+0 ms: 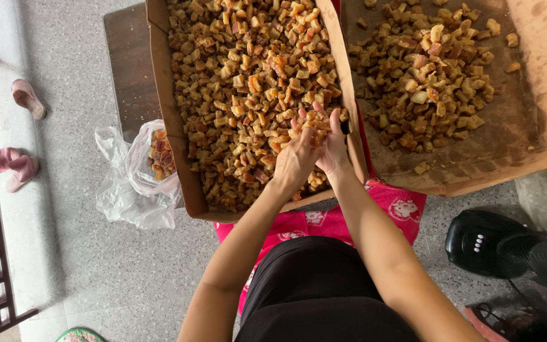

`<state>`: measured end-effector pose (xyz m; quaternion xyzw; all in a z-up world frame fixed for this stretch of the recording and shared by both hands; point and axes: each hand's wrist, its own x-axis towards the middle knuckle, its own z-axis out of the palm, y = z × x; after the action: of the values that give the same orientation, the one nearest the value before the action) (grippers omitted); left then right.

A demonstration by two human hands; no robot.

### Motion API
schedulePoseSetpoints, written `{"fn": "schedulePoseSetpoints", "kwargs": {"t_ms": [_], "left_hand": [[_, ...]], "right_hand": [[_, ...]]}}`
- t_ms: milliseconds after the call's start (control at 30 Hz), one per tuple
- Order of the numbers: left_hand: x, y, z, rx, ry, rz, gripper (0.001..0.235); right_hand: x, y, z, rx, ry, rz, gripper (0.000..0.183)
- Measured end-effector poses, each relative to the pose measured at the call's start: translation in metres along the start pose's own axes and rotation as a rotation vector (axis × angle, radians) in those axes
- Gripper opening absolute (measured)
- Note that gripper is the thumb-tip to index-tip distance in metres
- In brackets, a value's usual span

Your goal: The person sorts small, cubed pieces of food from a large cardboard box into a smaller box using their hands. They scoop handfuls of the food, sift through them, and transfer the pieces to the second box.

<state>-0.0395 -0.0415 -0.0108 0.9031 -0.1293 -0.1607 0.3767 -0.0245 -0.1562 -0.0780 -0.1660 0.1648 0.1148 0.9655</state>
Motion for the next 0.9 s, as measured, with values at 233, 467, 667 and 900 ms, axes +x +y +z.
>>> {"fn": "schedulePoseSetpoints", "kwargs": {"t_ms": [233, 467, 667, 900], "left_hand": [[0.020, -0.024, -0.032, -0.529, 0.070, -0.124, 0.028], [0.032, -0.024, -0.044, -0.334, 0.084, -0.237, 0.023], [0.035, -0.038, -0.039, -0.516, 0.031, -0.218, 0.021], [0.037, -0.054, -0.049, -0.783, -0.164, -0.293, 0.022]], "right_hand": [[-0.004, 0.000, -0.008, -0.144, -0.187, 0.027, 0.062], [-0.005, 0.005, -0.005, -0.307, -0.195, 0.024, 0.032], [-0.005, 0.003, -0.001, -0.204, -0.162, 0.075, 0.029], [-0.003, 0.000, -0.006, -0.210, -0.198, 0.151, 0.030]]}}
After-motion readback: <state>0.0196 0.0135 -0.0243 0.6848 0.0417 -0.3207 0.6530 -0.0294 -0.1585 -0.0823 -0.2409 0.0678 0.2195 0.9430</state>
